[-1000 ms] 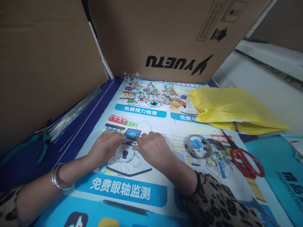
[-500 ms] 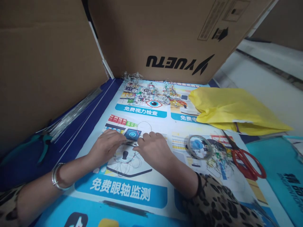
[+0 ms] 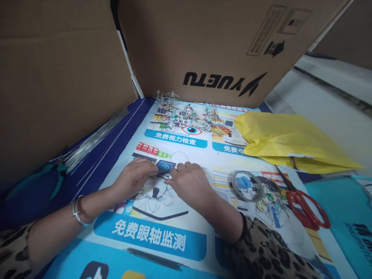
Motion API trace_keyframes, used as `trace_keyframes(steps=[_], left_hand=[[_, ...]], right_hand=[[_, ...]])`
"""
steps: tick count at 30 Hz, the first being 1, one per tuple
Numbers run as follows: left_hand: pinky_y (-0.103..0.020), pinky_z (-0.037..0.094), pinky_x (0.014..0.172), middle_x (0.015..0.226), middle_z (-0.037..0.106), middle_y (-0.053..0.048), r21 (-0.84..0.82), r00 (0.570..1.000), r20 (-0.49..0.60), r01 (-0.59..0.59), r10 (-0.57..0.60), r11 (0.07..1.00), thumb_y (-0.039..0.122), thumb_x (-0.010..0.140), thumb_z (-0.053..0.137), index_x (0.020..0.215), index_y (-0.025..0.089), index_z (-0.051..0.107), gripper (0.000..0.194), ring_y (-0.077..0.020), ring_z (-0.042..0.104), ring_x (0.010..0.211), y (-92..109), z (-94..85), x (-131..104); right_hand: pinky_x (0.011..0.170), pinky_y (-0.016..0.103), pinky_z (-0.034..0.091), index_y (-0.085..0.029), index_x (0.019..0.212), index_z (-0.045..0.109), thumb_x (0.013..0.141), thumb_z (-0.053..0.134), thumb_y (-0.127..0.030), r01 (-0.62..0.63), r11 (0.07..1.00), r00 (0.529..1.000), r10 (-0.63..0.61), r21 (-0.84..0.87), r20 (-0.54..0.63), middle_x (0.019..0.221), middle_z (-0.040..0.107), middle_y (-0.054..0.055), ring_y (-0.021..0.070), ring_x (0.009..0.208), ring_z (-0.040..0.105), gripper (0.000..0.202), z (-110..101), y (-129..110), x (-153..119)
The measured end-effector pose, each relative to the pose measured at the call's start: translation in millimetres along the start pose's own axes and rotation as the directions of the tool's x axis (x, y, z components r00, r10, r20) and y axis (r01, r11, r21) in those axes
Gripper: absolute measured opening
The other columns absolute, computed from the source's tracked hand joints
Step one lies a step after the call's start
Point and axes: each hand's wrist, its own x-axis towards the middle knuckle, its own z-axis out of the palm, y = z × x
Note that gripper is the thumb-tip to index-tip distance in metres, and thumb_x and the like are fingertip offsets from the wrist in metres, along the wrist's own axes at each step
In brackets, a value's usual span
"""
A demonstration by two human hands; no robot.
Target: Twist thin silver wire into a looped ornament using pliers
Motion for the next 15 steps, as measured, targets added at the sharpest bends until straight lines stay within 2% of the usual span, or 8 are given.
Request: trace_keyframes(steps=[15], left_hand=[[-0.027, 0.038, 0.064, 0.069, 0.061, -0.003, -0.009, 1.000, 0.019, 0.014, -0.014, 1.000, 0.009, 0.086, 0.042, 0.084, 0.015, 0.057, 0.016, -0.0152, 0.051, 0.068, 1.4, -1.6, 0.1]], right_hand=[[0.057, 0.029, 0.023, -0.018, 0.079, 0.058, 0.089, 0.040, -0.045, 0.028, 1.000, 0.999, -0.028, 0.002, 0.015, 0.075, 0.060, 0.004, 0.0166, 0.070, 0.053, 0.034, -1.3, 1.8, 3.2]])
